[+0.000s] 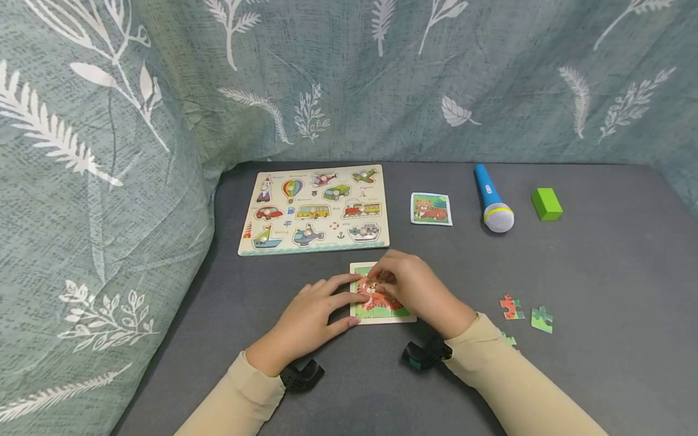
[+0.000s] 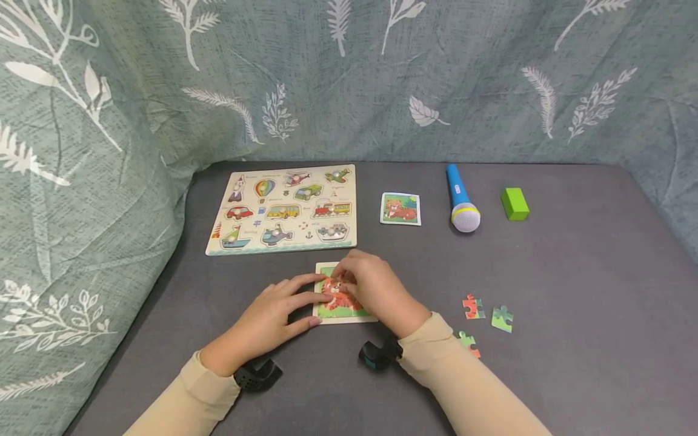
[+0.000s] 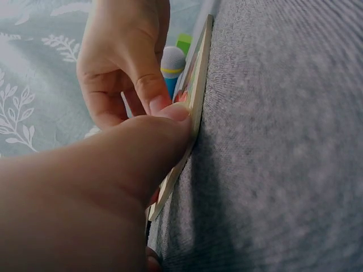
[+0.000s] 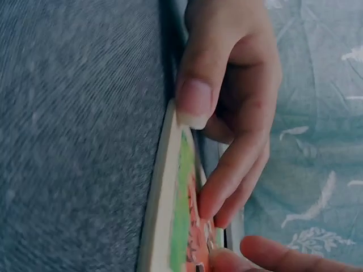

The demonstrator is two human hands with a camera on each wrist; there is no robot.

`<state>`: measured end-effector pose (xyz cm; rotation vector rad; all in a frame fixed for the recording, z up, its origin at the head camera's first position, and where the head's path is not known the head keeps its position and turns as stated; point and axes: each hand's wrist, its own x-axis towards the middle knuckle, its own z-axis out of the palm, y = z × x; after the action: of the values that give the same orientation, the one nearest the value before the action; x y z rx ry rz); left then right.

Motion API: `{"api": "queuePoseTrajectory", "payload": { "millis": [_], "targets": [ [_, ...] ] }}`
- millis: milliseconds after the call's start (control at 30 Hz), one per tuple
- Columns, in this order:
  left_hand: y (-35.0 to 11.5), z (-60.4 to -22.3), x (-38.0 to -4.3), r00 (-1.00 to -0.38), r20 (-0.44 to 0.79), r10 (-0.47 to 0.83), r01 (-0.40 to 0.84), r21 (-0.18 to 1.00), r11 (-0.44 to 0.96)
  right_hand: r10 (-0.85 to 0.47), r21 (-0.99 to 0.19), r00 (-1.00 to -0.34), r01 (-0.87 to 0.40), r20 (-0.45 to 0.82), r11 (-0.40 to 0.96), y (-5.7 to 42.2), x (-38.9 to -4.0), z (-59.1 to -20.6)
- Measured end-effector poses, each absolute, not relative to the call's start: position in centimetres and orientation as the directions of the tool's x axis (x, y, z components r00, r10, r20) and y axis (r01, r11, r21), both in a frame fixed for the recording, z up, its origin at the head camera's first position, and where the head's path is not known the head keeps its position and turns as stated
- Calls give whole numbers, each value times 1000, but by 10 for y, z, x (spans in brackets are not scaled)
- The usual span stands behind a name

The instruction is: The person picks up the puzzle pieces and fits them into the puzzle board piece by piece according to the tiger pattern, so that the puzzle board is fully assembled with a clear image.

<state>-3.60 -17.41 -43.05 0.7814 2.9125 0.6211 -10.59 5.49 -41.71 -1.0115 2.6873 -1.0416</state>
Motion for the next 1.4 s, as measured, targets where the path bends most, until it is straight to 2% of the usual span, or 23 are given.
{"api": "queuePoseTrajectory", "payload": {
  "millis": [133,333,500,633,733,800,867,967,1067,1133,1267,1400],
  "targets": [
    [-174,-430,-37,-866,52,497,476,395,786,-625,-561,-760,-601,180,569,55,-106,-418],
    [-175,-430,-37,-871,36,489,461,401,792,-647,-515,-749,-614,143,598,55,-108,-416],
    [-176,-430,-37,-874,24,485,451,408,794,-669,-432,-725,-663,164,612,55,-106,-413],
    [-175,-430,-37,-872,34,489,460,403,791,-659,-361,-730,-673,181,646,67,-106,-388],
    [-172,-429,-38,-867,38,497,468,406,785,-636,-331,-755,-647,159,687,95,-103,-357],
    [-170,-429,-38,-864,35,503,472,408,782,-625,-314,-774,-620,97,719,119,-98,-344],
    [-169,-429,-37,-863,29,504,470,410,782,-618,-273,-786,-590,-22,760,143,-90,-342],
    [-169,-429,-36,-867,21,498,463,407,788,-580,-206,-778,-543,-242,814,171,-77,-355],
    [-170,-428,-36,-872,19,489,454,406,793,-524,-153,-774,-505,-357,850,190,-64,-374],
    [-171,-427,-35,-873,19,487,452,406,794,-502,-165,-788,-476,-355,864,200,-55,-384],
    [-172,-427,-36,-874,19,485,450,407,795,-505,-255,-830,-448,-239,857,214,-43,-395],
    [-173,-428,-34,-878,21,479,444,410,796,-545,-359,-821,-464,-167,809,220,-44,-400]
  ]
}}
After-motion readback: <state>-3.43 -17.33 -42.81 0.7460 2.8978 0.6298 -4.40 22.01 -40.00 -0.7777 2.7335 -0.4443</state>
